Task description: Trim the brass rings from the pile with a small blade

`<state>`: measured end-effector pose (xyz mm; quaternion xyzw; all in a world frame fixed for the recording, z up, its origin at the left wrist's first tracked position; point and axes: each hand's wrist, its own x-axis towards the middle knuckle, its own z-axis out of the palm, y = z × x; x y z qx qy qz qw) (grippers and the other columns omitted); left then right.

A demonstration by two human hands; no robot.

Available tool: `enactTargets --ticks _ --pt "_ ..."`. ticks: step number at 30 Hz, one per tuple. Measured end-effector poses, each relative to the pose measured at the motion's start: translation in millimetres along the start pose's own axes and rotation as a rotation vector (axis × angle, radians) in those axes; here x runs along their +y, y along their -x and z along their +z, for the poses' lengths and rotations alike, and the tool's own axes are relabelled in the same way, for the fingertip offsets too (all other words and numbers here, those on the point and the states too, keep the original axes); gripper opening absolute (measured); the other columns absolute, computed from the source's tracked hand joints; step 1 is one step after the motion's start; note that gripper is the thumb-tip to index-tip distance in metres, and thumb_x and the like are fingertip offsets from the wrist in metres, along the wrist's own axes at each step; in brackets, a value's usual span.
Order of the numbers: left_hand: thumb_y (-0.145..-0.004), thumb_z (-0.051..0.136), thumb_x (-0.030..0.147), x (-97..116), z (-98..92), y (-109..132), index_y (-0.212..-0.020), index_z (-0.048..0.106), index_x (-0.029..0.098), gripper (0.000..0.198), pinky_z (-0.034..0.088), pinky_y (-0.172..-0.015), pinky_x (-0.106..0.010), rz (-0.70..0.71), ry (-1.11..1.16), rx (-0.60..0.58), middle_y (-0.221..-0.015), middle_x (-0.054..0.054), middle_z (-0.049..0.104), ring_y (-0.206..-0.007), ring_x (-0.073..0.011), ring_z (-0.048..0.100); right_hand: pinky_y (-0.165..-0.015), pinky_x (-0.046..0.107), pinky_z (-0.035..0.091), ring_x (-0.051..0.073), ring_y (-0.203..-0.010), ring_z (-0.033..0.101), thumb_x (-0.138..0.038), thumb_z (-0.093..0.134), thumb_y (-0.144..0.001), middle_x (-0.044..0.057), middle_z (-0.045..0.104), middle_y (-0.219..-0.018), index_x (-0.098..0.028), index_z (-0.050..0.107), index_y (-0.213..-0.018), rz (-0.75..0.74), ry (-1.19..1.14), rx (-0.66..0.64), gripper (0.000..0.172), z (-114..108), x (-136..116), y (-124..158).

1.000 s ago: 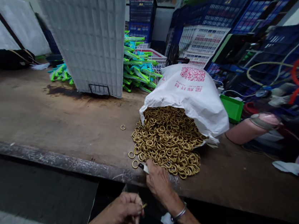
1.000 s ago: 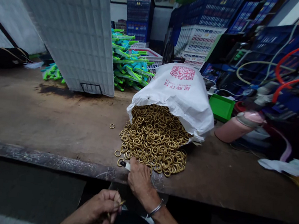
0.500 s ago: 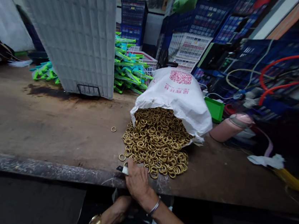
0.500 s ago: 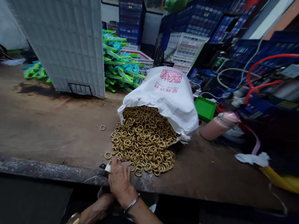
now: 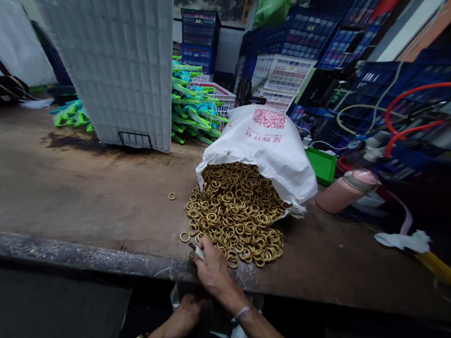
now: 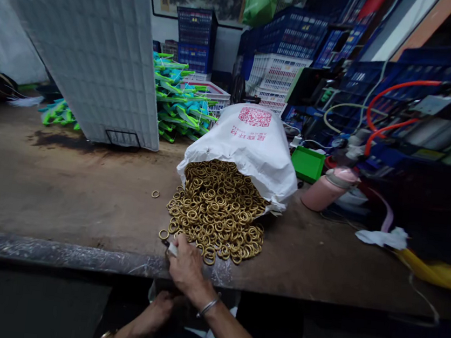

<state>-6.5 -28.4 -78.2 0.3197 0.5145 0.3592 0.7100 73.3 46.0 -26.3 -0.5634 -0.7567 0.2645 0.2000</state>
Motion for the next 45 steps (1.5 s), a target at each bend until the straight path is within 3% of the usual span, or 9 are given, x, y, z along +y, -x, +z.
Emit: enactTargets --ticks 4,8,11,15,23,27,32,37,45 --pt "-0.068 0.056 0.051 18.5 1.3 20.1 -0.053 0.051 0.015 0.04 0.032 -0.036 -0.02 0.021 -0.054 0.005 -0.046 0.0 0.055 -0.036 -0.0083 0.044 -0.053 0.02 0.03 0.01 -0.054 0.042 -0.024 0.042 -0.076 -0.006 0.044 -0.057 -0.02 0.041 -0.069 0.092 -0.403 0.017 0.008 -13.7 2.0 9.8" --pt "-0.064 0.059 0.054 40.1 3.0 26.1 -0.074 0.05 0.018 0.038 0.028 -0.031 -0.017 0.197 0.035 0.257 -0.045 0.007 0.046 -0.031 -0.0058 0.035 -0.056 0.02 0.035 0.01 -0.054 0.044 -0.027 0.045 -0.074 -0.007 0.044 -0.057 -0.02 0.042 -0.071 0.143 -0.645 -0.02 0.008 -15.5 3.0 20.8" --pt "-0.064 0.062 0.049 53.5 7.8 24.0 -0.084 0.053 0.018 0.038 0.028 -0.034 -0.017 0.294 0.048 0.331 -0.047 0.008 0.045 -0.035 -0.0053 0.034 -0.057 0.021 0.036 0.009 -0.057 0.043 -0.03 0.049 -0.073 -0.006 0.044 -0.06 -0.02 0.043 -0.069 0.163 -0.673 -0.003 0.013 -13.2 2.8 25.8" --pt "-0.068 0.061 0.041 63.8 12.3 21.6 -0.061 0.054 0.016 0.027 0.035 -0.045 -0.019 0.378 -0.029 0.332 -0.052 0.004 0.048 -0.045 -0.0073 0.04 -0.053 0.02 0.034 0.009 -0.053 0.041 -0.034 0.049 -0.075 -0.007 0.044 -0.057 -0.02 0.043 -0.07 0.191 -0.728 -0.046 0.016 -17.4 3.7 30.2" --pt "-0.073 0.056 0.025 62.2 4.6 20.8 -0.065 0.063 0.018 0.012 0.039 -0.061 -0.023 0.593 -0.406 0.317 -0.062 -0.001 0.06 -0.06 -0.0138 0.051 -0.056 0.021 0.033 0.01 -0.059 0.04 -0.039 0.042 -0.08 -0.005 0.042 -0.06 -0.019 0.044 -0.067 0.085 -0.609 -0.039 0.024 -26.3 7.9 33.7" --pt "-0.073 0.057 0.028 62.2 8.8 22.9 -0.069 0.062 0.018 0.012 0.04 -0.062 -0.022 0.557 -0.32 0.298 -0.064 0.0 0.059 -0.062 -0.0133 0.051 -0.056 0.021 0.032 0.01 -0.059 0.038 -0.036 0.041 -0.08 -0.005 0.039 -0.06 -0.019 0.041 -0.063 0.113 -0.596 -0.028 0.024 -23.9 7.5 32.9" --pt "-0.079 0.049 0.041 60.3 10.3 26.3 -0.066 0.05 0.016 0.028 0.028 -0.04 -0.017 0.289 -0.109 0.121 -0.05 0.006 0.043 -0.039 -0.0052 0.034 -0.056 0.021 0.033 0.01 -0.059 0.039 -0.034 0.043 -0.077 -0.005 0.042 -0.059 -0.019 0.044 -0.063 0.135 -0.629 -0.045 0.021 -28.7 5.7 34.9" --pt "-0.081 0.046 0.042 58.5 7.6 27.1 -0.069 0.048 0.015 0.029 0.029 -0.039 -0.015 0.264 0.002 0.041 -0.054 0.005 0.044 -0.04 -0.0034 0.035 -0.055 0.022 0.033 0.01 -0.055 0.043 -0.035 0.037 -0.08 -0.003 0.048 -0.056 -0.018 0.048 -0.065 0.163 -0.674 -0.072 0.025 -31.0 7.4 36.1" --pt "-0.08 0.046 0.044 61.2 7.1 29.5 -0.071 0.047 0.016 0.03 0.035 -0.041 -0.016 0.277 0.004 0.08 -0.061 0.003 0.051 -0.043 -0.0043 0.04 -0.054 0.021 0.028 0.011 -0.056 0.045 -0.017 0.038 -0.077 -0.002 0.05 -0.058 -0.019 0.045 -0.065 -0.041 -0.214 -0.066 0.014 -25.8 16.4 44.1"
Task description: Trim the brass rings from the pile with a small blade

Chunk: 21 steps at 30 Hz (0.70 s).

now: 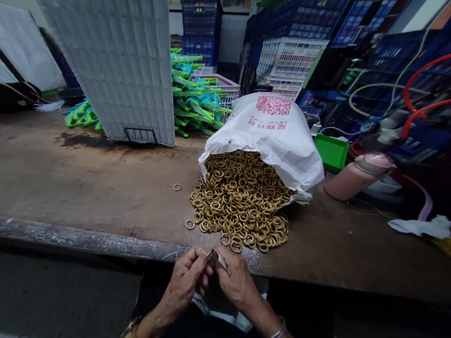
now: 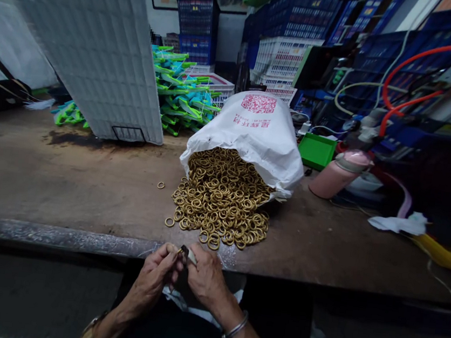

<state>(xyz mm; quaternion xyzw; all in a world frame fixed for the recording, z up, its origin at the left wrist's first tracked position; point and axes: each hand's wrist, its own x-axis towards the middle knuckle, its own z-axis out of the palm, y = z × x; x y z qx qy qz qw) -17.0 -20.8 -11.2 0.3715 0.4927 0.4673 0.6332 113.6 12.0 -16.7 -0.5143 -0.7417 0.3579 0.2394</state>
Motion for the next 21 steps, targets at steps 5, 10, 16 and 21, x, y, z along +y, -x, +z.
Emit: enactTargets --ticks 5,10,16,21 --pt "-0.08 0.047 0.044 -2.2 -2.2 -0.9 -0.071 0.046 0.017 0.029 0.036 -0.041 -0.016 0.043 -0.034 0.014 -0.058 0.004 0.048 -0.043 -0.0049 0.041 -0.057 0.021 0.028 0.012 -0.062 0.05 -0.007 0.037 -0.069 0.0 0.058 -0.067 -0.019 0.048 -0.072 -0.04 0.138 -0.075 0.017 -0.2 -4.9 2.4" --pt "-0.078 0.05 0.045 -6.5 -9.2 2.2 -0.068 0.046 0.016 0.031 0.036 -0.041 -0.016 0.078 -0.047 0.002 -0.057 0.003 0.049 -0.043 -0.0044 0.042 -0.054 0.023 0.025 0.013 -0.06 0.05 -0.008 0.039 -0.069 0.001 0.06 -0.067 -0.019 0.05 -0.079 -0.026 0.304 -0.176 0.019 -2.4 -9.7 0.8" --pt "-0.078 0.05 0.044 -2.7 -15.7 20.6 -0.066 0.048 0.016 0.031 0.039 -0.039 -0.017 0.014 0.069 -0.073 -0.058 0.002 0.052 -0.04 -0.005 0.043 -0.055 0.025 0.024 0.015 -0.063 0.053 -0.007 0.038 -0.07 0.004 0.062 -0.069 -0.016 0.052 -0.086 0.045 0.52 -0.13 0.023 3.0 -11.9 -10.8" --pt "-0.079 0.051 0.041 -0.1 -19.1 20.5 -0.071 0.056 0.012 0.03 0.04 -0.04 -0.019 -0.045 0.251 -0.08 -0.057 -0.001 0.054 -0.043 -0.007 0.046 -0.054 0.024 0.024 0.013 -0.062 0.055 -0.004 0.038 -0.07 0.003 0.062 -0.071 -0.017 0.049 -0.087 0.067 0.55 0.023 0.024 11.4 -13.3 -26.9"
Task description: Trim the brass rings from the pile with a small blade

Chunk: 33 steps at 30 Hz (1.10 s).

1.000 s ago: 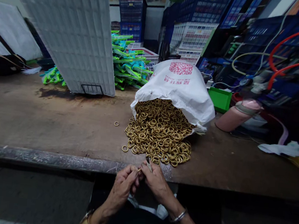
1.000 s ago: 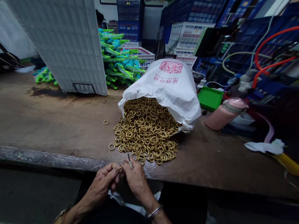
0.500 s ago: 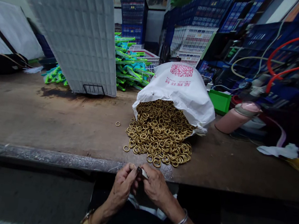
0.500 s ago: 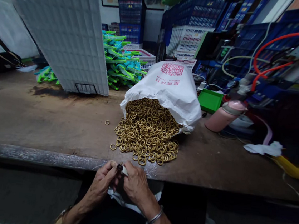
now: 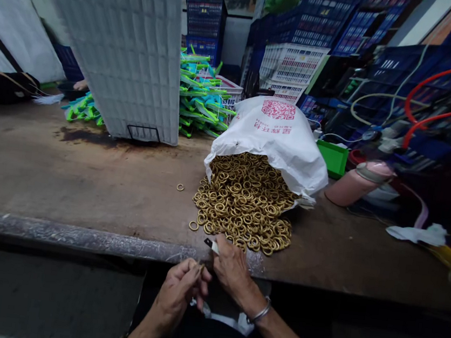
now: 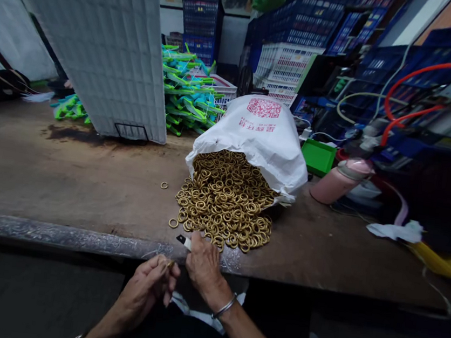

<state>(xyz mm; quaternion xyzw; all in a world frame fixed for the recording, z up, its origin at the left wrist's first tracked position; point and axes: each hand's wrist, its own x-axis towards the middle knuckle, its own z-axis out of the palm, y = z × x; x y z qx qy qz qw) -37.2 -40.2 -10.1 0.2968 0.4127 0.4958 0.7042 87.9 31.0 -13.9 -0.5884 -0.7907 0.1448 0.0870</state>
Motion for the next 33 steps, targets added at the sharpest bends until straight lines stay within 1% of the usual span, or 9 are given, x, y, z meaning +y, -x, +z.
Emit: enactTargets --ticks 3,7,10,15,18,22,26,29,33 --pt "-0.078 0.054 0.035 0.4 -4.0 -5.8 -0.073 0.057 0.011 0.025 0.04 -0.041 -0.019 -0.029 0.125 0.032 -0.062 -0.004 0.057 -0.047 -0.0078 0.048 -0.055 0.024 0.026 0.014 -0.065 0.056 -0.007 0.04 -0.074 0.003 0.063 -0.075 -0.018 0.047 -0.093 0.008 0.044 0.059 0.023 4.7 -5.1 -11.6" --pt "-0.075 0.057 0.025 1.8 -9.5 -8.7 -0.08 0.053 0.016 0.012 0.039 -0.039 -0.018 -0.086 0.293 0.026 -0.07 -0.004 0.059 -0.051 -0.0095 0.05 -0.056 0.025 0.027 0.017 -0.069 0.058 -0.011 0.042 -0.077 0.005 0.062 -0.078 -0.017 0.045 -0.097 0.029 0.15 0.069 0.021 9.4 -7.7 -23.7" --pt "-0.074 0.058 0.024 2.8 -14.4 -9.3 -0.088 0.055 0.016 0.016 0.037 -0.04 -0.018 -0.127 0.366 0.014 -0.069 -0.002 0.057 -0.052 -0.0093 0.05 -0.057 0.026 0.028 0.018 -0.071 0.059 -0.012 0.041 -0.078 0.006 0.062 -0.079 -0.017 0.046 -0.096 0.07 0.197 0.052 0.019 9.5 -6.4 -27.4" --pt "-0.071 0.063 0.028 2.7 -18.8 -12.0 -0.065 0.053 0.012 0.02 0.037 -0.045 -0.018 -0.211 0.473 0.06 -0.068 -0.001 0.055 -0.054 -0.0072 0.05 -0.054 0.026 0.026 0.018 -0.066 0.059 -0.011 0.039 -0.08 0.007 0.063 -0.076 -0.017 0.049 -0.091 0.095 0.189 0.036 0.017 5.6 -2.6 -29.5" --pt "-0.069 0.065 0.029 3.3 -17.7 -14.9 -0.062 0.052 0.012 0.023 0.037 -0.045 -0.018 -0.22 0.468 0.085 -0.068 -0.001 0.056 -0.055 -0.0079 0.052 -0.053 0.025 0.025 0.016 -0.061 0.056 -0.012 0.04 -0.079 0.006 0.062 -0.071 -0.018 0.051 -0.088 0.075 0.123 0.067 0.015 4.0 2.6 -30.6" --pt "-0.07 0.065 0.029 6.9 -13.3 -22.2 -0.07 0.053 0.013 0.02 0.038 -0.044 -0.018 -0.178 0.363 0.066 -0.067 0.0 0.056 -0.055 -0.0084 0.053 -0.055 0.023 0.028 0.013 -0.058 0.05 -0.016 0.041 -0.078 0.001 0.057 -0.064 -0.018 0.053 -0.082 0.048 -0.141 0.146 0.013 -2.1 13.2 -30.8" --pt "-0.07 0.064 0.032 7.8 -4.7 -34.7 -0.085 0.052 0.015 0.026 0.036 -0.039 -0.015 -0.081 0.212 0.092 -0.066 0.001 0.054 -0.053 -0.0084 0.052 -0.053 0.021 0.032 0.011 -0.055 0.044 -0.031 0.042 -0.078 -0.002 0.05 -0.06 -0.018 0.053 -0.073 0.092 -0.646 0.224 0.018 -12.7 20.4 -27.8" --pt "-0.07 0.063 0.038 4.1 3.4 -44.4 -0.094 0.05 0.016 0.035 0.034 -0.036 -0.014 -0.009 0.092 0.144 -0.064 0.003 0.053 -0.049 -0.0071 0.048 -0.048 0.02 0.031 0.008 -0.047 0.036 -0.036 0.047 -0.074 -0.006 0.041 -0.053 -0.018 0.051 -0.071 0.194 -0.941 0.183 0.018 -17.1 21.5 -21.0" --pt "-0.068 0.063 0.044 -1.4 13.4 -53.3 -0.095 0.05 0.016 0.041 0.029 -0.034 -0.014 0.055 -0.004 0.162 -0.059 0.005 0.051 -0.041 -0.0043 0.04 -0.043 0.02 0.028 0.006 -0.043 0.03 -0.039 0.05 -0.073 -0.008 0.035 -0.05 -0.018 0.049 -0.071 0.231 -1.157 0.079 0.02 -15.2 19.2 -7.6"
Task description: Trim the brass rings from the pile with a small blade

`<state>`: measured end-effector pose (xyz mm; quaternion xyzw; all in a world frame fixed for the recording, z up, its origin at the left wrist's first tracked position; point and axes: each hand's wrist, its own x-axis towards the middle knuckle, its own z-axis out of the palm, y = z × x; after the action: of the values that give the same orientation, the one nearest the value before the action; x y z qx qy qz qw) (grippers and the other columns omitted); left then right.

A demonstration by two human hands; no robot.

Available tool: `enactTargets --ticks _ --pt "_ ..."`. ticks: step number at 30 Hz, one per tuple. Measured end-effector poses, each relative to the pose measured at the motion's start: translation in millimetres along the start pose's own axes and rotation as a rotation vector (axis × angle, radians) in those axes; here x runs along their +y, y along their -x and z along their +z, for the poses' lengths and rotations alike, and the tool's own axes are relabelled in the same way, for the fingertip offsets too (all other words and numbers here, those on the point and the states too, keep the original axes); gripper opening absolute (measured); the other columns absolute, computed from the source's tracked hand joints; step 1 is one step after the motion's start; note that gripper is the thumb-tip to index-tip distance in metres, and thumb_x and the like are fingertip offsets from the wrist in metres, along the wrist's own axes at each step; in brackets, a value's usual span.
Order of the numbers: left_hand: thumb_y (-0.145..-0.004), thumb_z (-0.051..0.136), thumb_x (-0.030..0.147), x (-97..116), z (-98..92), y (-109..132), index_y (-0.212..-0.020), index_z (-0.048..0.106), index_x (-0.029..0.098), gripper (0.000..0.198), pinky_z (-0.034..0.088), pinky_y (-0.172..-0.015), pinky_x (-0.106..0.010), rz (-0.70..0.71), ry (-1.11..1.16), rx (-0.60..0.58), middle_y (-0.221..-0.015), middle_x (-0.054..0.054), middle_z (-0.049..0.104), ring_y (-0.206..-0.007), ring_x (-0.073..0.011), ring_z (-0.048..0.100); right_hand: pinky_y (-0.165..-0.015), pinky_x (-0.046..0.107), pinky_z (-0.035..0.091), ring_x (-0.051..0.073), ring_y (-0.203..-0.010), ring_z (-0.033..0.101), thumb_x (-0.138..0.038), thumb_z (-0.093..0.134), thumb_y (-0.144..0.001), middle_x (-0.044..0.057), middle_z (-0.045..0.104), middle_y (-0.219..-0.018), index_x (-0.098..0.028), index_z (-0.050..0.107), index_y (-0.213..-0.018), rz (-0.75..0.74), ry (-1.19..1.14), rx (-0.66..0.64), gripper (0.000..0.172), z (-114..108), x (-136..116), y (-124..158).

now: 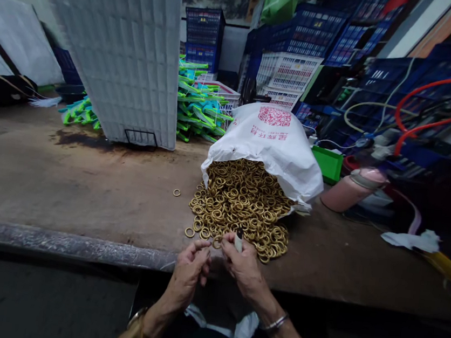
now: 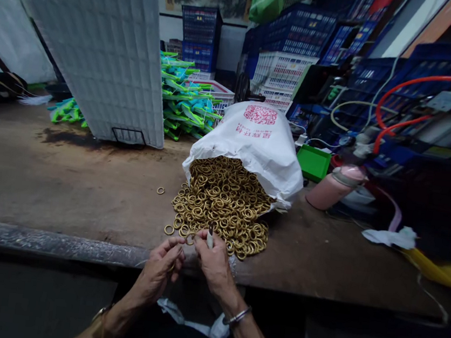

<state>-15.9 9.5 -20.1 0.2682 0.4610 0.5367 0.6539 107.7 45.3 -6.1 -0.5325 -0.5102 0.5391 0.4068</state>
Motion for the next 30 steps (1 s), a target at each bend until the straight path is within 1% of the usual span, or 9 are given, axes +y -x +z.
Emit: enactTargets --ticks 3,6,10,13,15,18,23,26,30 --pt "-0.066 0.063 0.047 -0.3 6.6 -1.7 -0.084 0.052 0.016 0.038 0.022 -0.032 -0.014 -0.016 -0.019 0.007 -0.051 0.008 0.044 -0.035 -0.0022 0.03 -0.044 0.019 0.029 0.006 -0.043 0.031 -0.04 0.051 -0.073 -0.008 0.038 -0.051 -0.018 0.05 -0.071 0.017 -0.031 -0.044 0.022 1.1 3.6 8.3" --pt "-0.065 0.063 0.046 3.1 10.8 -0.7 -0.07 0.05 0.016 0.033 0.02 -0.034 -0.015 -0.026 -0.031 0.019 -0.046 0.009 0.038 -0.035 -0.0023 0.026 -0.047 0.02 0.032 0.007 -0.048 0.035 -0.038 0.05 -0.073 -0.006 0.041 -0.053 -0.018 0.049 -0.068 -0.005 0.061 -0.048 0.021 -1.3 4.7 12.5" --pt "-0.068 0.062 0.038 6.5 10.6 2.9 -0.061 0.055 0.016 0.024 0.036 -0.051 -0.019 0.185 -0.282 0.027 -0.054 0.004 0.05 -0.05 -0.0086 0.043 -0.053 0.02 0.034 0.009 -0.057 0.041 -0.036 0.047 -0.076 -0.003 0.047 -0.063 -0.018 0.05 -0.072 -0.093 0.23 -0.025 0.019 -8.5 0.5 14.5" --pt "-0.069 0.061 0.033 6.4 8.8 5.3 -0.063 0.061 0.017 0.017 0.038 -0.06 -0.022 0.337 -0.485 0.023 -0.059 0.001 0.056 -0.059 -0.0131 0.048 -0.054 0.02 0.033 0.009 -0.059 0.04 -0.036 0.045 -0.077 -0.004 0.046 -0.063 -0.018 0.048 -0.068 -0.16 0.31 -0.054 0.021 -10.6 -3.3 15.6" --pt "-0.07 0.06 0.033 6.7 9.0 6.6 -0.065 0.062 0.018 0.016 0.039 -0.061 -0.023 0.353 -0.518 -0.001 -0.06 0.0 0.057 -0.06 -0.0139 0.049 -0.052 0.02 0.031 0.009 -0.056 0.036 -0.037 0.044 -0.078 -0.005 0.041 -0.058 -0.018 0.044 -0.061 -0.16 0.325 -0.095 0.025 -9.7 -4.2 15.9" --pt "-0.071 0.059 0.037 7.9 11.1 8.1 -0.063 0.057 0.016 0.022 0.037 -0.053 -0.021 0.242 -0.443 -0.048 -0.055 0.002 0.052 -0.052 -0.0109 0.045 -0.049 0.02 0.03 0.008 -0.053 0.034 -0.037 0.042 -0.078 -0.006 0.037 -0.054 -0.019 0.041 -0.059 -0.101 0.253 -0.105 0.026 -8.2 -3.1 15.4" --pt "-0.074 0.052 0.048 6.2 12.5 11.0 -0.067 0.048 0.017 0.032 0.017 -0.034 -0.016 -0.119 -0.203 -0.2 -0.048 0.007 0.042 -0.034 -0.0031 0.025 -0.05 0.02 0.031 0.008 -0.05 0.037 -0.032 0.043 -0.077 -0.006 0.04 -0.051 -0.019 0.043 -0.059 -0.014 0.159 -0.093 0.022 -9.0 3.1 14.3" --pt "-0.073 0.055 0.049 6.7 12.7 12.5 -0.067 0.046 0.017 0.034 0.015 -0.034 -0.016 -0.162 -0.07 -0.245 -0.053 0.006 0.043 -0.035 -0.0016 0.023 -0.05 0.02 0.032 0.008 -0.048 0.038 -0.033 0.043 -0.077 -0.006 0.042 -0.05 -0.019 0.044 -0.059 0.005 0.105 -0.121 0.023 -8.6 8.6 13.4" --pt "-0.073 0.056 0.046 8.1 12.1 13.1 -0.067 0.048 0.015 0.032 0.015 -0.035 -0.016 -0.154 -0.058 -0.252 -0.056 0.005 0.044 -0.037 -0.0014 0.026 -0.049 0.02 0.032 0.008 -0.046 0.038 -0.034 0.04 -0.079 -0.006 0.045 -0.048 -0.019 0.044 -0.058 0.025 0.085 -0.148 0.026 -8.1 11.0 12.1"
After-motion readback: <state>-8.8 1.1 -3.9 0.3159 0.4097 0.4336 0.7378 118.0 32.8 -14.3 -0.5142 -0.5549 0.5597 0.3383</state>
